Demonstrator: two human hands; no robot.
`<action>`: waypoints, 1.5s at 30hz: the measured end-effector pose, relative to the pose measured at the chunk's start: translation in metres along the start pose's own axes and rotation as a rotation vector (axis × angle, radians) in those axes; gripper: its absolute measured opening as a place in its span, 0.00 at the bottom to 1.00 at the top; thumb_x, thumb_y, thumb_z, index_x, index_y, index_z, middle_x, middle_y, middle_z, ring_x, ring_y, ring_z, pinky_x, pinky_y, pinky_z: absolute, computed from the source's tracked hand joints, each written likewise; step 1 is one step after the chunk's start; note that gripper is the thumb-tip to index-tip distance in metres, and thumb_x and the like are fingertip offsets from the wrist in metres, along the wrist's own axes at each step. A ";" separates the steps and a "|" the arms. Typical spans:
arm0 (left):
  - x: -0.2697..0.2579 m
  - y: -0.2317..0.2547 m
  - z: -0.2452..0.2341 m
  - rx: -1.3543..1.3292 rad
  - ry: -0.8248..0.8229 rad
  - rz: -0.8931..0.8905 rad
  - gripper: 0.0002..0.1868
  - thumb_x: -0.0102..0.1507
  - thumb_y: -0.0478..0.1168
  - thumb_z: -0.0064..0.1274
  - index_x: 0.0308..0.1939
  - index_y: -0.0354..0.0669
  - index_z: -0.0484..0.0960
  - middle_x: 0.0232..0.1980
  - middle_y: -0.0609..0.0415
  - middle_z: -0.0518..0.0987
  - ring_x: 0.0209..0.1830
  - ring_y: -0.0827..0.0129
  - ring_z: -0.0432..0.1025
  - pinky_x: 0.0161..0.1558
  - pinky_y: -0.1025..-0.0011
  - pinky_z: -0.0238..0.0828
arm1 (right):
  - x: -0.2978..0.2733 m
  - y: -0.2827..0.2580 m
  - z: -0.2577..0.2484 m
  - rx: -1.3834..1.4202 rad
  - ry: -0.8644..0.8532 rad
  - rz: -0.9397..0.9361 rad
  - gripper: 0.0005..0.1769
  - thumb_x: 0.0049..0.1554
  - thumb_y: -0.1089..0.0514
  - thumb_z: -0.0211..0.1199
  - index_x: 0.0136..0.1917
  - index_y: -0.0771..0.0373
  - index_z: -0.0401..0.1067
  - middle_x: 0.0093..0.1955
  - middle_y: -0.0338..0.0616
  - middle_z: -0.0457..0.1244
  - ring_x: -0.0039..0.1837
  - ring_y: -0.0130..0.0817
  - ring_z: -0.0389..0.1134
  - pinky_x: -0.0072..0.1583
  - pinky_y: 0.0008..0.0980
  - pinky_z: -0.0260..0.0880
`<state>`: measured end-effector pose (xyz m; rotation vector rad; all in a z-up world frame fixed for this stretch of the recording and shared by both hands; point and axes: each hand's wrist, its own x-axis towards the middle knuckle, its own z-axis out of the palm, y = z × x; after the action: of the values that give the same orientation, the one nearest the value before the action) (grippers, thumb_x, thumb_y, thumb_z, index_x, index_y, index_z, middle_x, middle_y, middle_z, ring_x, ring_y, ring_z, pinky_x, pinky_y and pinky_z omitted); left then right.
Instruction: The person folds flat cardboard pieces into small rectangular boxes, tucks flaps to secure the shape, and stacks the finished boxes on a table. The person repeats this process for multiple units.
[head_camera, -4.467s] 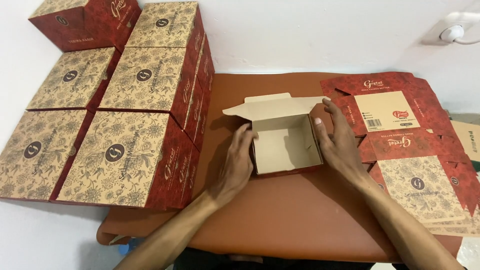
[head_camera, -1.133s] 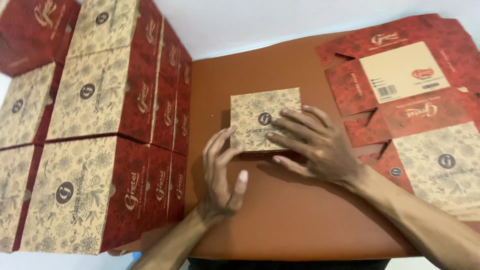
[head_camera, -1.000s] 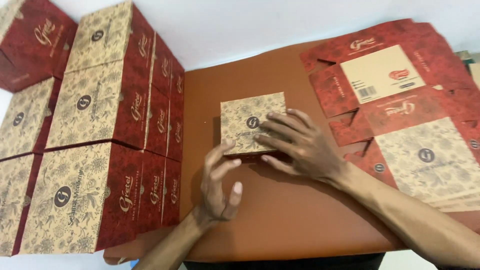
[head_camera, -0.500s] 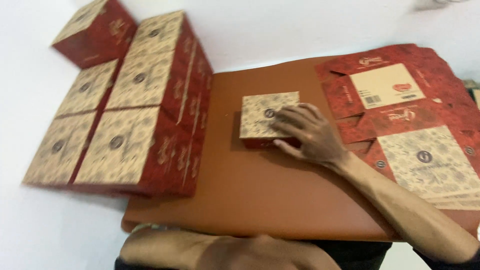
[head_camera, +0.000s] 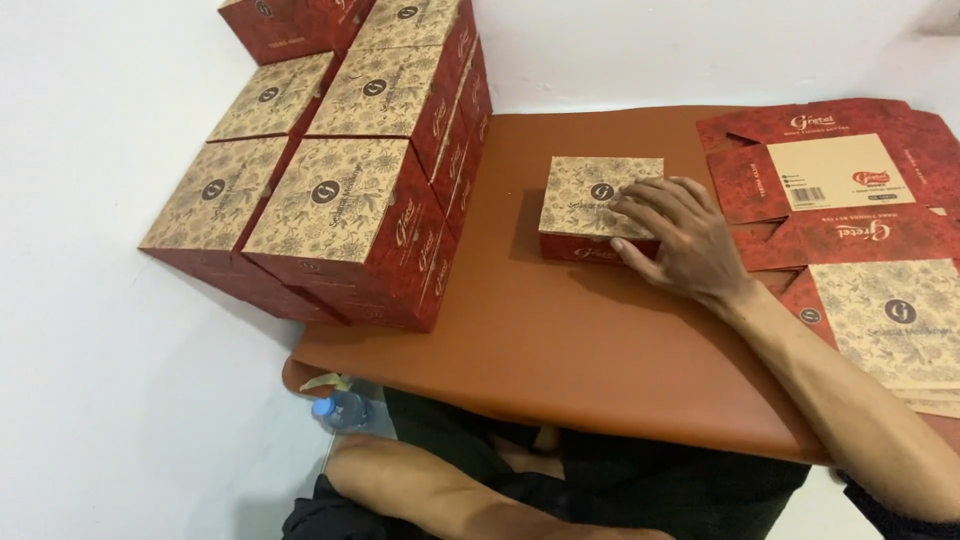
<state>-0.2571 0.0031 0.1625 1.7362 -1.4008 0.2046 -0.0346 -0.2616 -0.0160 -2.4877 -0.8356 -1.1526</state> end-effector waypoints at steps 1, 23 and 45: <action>0.003 -0.011 0.002 0.039 0.007 0.001 0.19 0.75 0.49 0.48 0.67 0.46 0.73 0.64 0.43 0.78 0.67 0.46 0.77 0.71 0.47 0.74 | 0.001 -0.001 -0.001 -0.003 0.000 0.000 0.21 0.62 0.41 0.69 0.63 0.52 0.81 0.67 0.46 0.71 0.73 0.44 0.71 0.77 0.48 0.63; 0.017 -0.293 0.014 0.647 -0.005 -0.370 0.42 0.67 0.60 0.51 0.78 0.38 0.65 0.81 0.32 0.61 0.82 0.34 0.55 0.74 0.30 0.50 | 0.006 -0.010 0.003 0.176 -0.052 0.069 0.16 0.64 0.51 0.69 0.64 0.50 0.82 0.70 0.51 0.70 0.76 0.48 0.67 0.79 0.52 0.58; 0.000 -0.272 0.015 0.213 0.436 -0.336 0.50 0.63 0.38 0.51 0.84 0.30 0.42 0.89 0.31 0.45 0.89 0.36 0.49 0.83 0.32 0.49 | 0.036 -0.006 -0.027 0.293 -0.189 0.738 0.46 0.53 0.63 0.71 0.82 0.56 0.62 0.86 0.60 0.50 0.86 0.53 0.50 0.79 0.51 0.54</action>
<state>-0.0296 -0.0112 0.0127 1.9254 -0.7832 0.5263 -0.0363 -0.2556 0.0293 -2.3401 -0.0661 -0.5043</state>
